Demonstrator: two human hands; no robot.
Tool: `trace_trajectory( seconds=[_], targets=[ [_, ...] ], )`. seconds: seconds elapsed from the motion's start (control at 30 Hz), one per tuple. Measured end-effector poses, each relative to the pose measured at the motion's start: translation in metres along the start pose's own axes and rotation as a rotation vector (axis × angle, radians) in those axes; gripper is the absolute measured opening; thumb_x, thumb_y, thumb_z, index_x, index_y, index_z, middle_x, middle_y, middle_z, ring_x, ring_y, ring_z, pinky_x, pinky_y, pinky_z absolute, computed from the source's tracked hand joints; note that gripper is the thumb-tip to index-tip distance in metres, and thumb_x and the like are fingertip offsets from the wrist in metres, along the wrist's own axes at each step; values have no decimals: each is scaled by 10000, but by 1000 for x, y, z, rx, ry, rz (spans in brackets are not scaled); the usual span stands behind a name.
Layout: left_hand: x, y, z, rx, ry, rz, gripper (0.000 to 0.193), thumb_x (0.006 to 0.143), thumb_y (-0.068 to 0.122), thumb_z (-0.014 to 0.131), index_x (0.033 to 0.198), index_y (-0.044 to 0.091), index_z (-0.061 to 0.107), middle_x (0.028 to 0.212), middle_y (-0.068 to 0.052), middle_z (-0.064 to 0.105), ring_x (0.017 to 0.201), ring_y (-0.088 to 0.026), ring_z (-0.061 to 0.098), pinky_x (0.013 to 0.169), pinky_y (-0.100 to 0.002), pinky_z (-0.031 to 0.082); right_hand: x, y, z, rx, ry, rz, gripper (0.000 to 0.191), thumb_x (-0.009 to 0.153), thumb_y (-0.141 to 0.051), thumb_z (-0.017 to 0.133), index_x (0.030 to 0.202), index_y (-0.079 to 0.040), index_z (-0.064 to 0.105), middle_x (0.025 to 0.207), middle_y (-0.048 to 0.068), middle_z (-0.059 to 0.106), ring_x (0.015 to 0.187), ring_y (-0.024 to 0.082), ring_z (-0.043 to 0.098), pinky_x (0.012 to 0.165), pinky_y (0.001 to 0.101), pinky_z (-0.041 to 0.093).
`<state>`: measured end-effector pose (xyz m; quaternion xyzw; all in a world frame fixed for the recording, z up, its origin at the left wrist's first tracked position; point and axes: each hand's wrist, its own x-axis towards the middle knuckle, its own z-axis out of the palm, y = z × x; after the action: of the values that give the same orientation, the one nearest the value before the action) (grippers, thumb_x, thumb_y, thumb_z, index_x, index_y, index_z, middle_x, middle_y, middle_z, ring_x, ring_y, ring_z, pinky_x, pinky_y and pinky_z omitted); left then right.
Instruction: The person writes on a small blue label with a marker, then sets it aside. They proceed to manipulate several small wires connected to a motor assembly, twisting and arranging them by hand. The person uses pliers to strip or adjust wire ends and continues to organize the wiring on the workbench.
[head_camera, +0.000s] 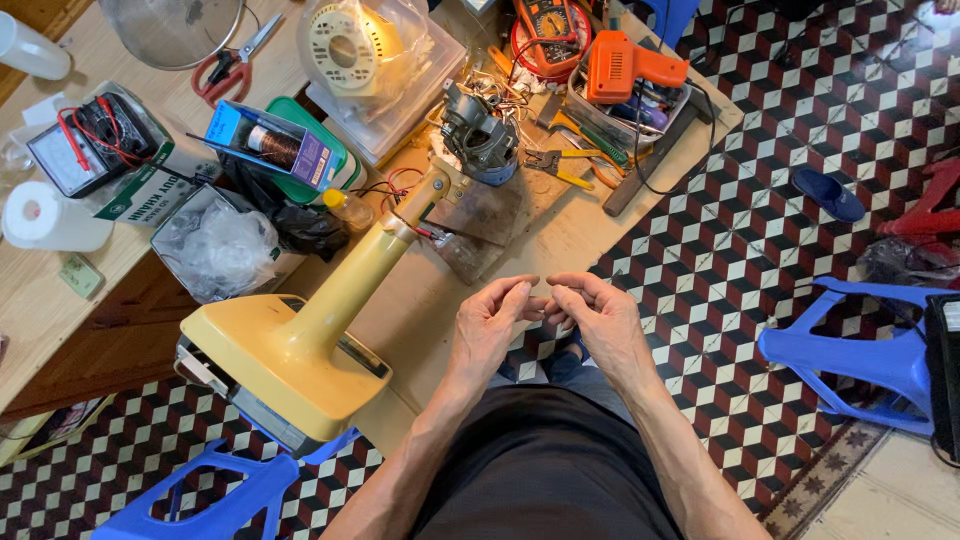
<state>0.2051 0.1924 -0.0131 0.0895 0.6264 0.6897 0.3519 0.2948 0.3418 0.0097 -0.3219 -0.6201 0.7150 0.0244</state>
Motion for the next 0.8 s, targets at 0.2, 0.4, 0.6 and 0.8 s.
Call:
trace_trajectory(
  seconds=[0.2,0.4,0.6,0.8],
  targets=[
    [-1,-6,16,0,-2,4,370,1034,235,579,1257,-40,684,1012,-123,769,888,-162,742,808,-280,590,4,-1,-16,57,-19,-30,306,993,-144,606,1217,49,686,902,84,758,769,110,662,724,249,539],
    [-7,-9,38,-1,35,-19,367,1020,238,589,1254,-27,685,991,-112,772,891,-167,747,806,-297,603,4,-4,-36,78,-72,-44,308,997,-145,597,1223,49,677,892,89,753,783,107,672,725,247,542],
    [-8,-13,61,-2,100,-48,366,1014,238,593,1257,-20,686,991,-113,771,898,-167,749,809,-292,600,7,-12,-55,60,-106,-22,318,991,-144,599,1229,54,676,896,86,750,782,108,664,725,244,535],
    [-9,-12,86,-32,99,-5,365,1021,233,590,1264,-23,683,1048,-108,766,934,-160,741,853,-291,606,6,-16,-78,44,-143,-27,323,994,-147,589,1238,43,679,902,78,746,805,106,667,739,245,544]
  ],
)
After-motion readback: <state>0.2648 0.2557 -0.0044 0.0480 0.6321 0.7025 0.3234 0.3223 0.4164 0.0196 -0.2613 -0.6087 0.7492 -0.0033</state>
